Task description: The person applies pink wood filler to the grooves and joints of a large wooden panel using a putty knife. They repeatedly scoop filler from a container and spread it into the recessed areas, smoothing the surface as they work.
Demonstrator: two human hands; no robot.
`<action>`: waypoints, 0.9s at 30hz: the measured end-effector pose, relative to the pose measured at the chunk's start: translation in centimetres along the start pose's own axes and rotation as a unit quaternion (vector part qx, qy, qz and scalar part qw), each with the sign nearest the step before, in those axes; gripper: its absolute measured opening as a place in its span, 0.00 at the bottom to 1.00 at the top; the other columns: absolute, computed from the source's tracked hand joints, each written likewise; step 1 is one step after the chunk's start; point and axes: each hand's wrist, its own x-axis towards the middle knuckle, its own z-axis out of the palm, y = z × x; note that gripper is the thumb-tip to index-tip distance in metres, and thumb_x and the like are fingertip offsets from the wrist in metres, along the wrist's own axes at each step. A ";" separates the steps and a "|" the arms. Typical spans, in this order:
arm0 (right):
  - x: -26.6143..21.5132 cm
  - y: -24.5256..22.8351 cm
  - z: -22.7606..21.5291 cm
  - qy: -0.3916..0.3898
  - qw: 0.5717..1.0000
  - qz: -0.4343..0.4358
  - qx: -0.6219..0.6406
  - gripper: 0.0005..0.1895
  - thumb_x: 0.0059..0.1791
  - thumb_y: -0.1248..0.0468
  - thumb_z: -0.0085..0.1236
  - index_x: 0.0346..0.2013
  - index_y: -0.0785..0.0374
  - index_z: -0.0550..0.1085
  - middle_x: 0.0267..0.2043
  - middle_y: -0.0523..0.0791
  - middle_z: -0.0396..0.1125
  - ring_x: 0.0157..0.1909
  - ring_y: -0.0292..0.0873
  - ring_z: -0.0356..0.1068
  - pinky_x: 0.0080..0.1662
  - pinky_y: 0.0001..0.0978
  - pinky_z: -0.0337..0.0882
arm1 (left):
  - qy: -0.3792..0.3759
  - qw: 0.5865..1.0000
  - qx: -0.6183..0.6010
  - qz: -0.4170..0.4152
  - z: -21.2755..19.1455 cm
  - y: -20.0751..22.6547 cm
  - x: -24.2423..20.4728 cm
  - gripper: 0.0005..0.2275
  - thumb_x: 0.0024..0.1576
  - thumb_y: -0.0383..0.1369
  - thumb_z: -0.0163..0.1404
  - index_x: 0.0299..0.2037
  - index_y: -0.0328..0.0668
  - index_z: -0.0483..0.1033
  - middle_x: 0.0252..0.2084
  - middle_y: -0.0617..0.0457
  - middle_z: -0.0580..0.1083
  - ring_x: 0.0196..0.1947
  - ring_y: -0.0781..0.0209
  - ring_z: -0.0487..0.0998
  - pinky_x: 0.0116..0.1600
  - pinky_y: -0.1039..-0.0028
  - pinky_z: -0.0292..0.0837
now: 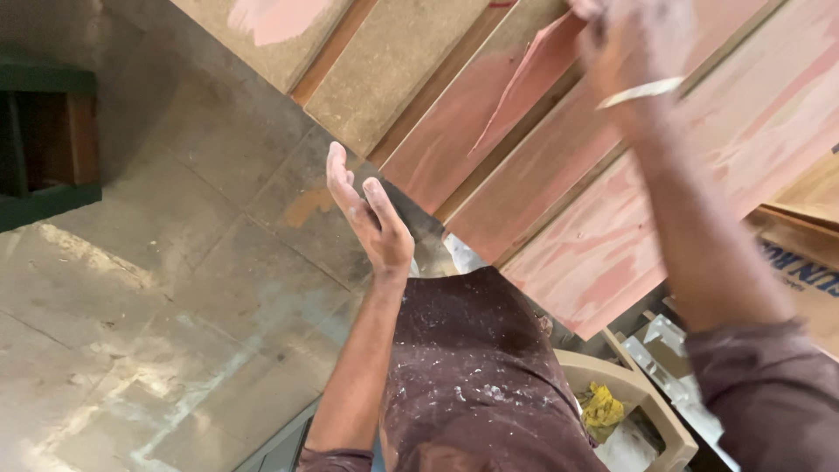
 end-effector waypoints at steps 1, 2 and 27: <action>-1.1 -1.8 0.2 -0.011 1.000 0.006 0.008 0.09 0.44 0.65 0.64 0.37 0.59 0.73 0.43 0.47 0.69 0.49 0.52 0.68 0.49 0.46 0.66 | -0.001 1.000 0.001 0.010 0.2 0.2 0.0 0.25 0.74 0.41 0.34 0.75 0.28 0.51 0.78 0.35 0.54 0.79 0.43 0.56 0.81 0.55 0.51; -2.0 -4.1 0.4 -0.030 0.999 0.019 0.019 0.11 0.43 0.65 0.67 0.38 0.58 0.75 0.44 0.46 0.70 0.48 0.51 0.69 0.48 0.47 0.66 | -0.003 1.000 0.001 0.020 0.5 0.4 0.0 0.26 0.74 0.41 0.34 0.75 0.28 0.50 0.78 0.35 0.54 0.79 0.42 0.56 0.81 0.55 0.50; 2.8 -5.5 -3.1 -0.212 0.973 -0.081 -0.028 0.22 0.47 0.66 0.57 0.55 0.49 0.76 0.46 0.45 0.73 0.48 0.43 0.71 0.49 0.39 0.71 | -0.249 0.922 0.114 0.272 14.2 1.3 21.4 0.22 0.71 0.41 0.42 0.69 0.35 0.63 0.70 0.44 0.67 0.74 0.44 0.64 0.78 0.55 0.58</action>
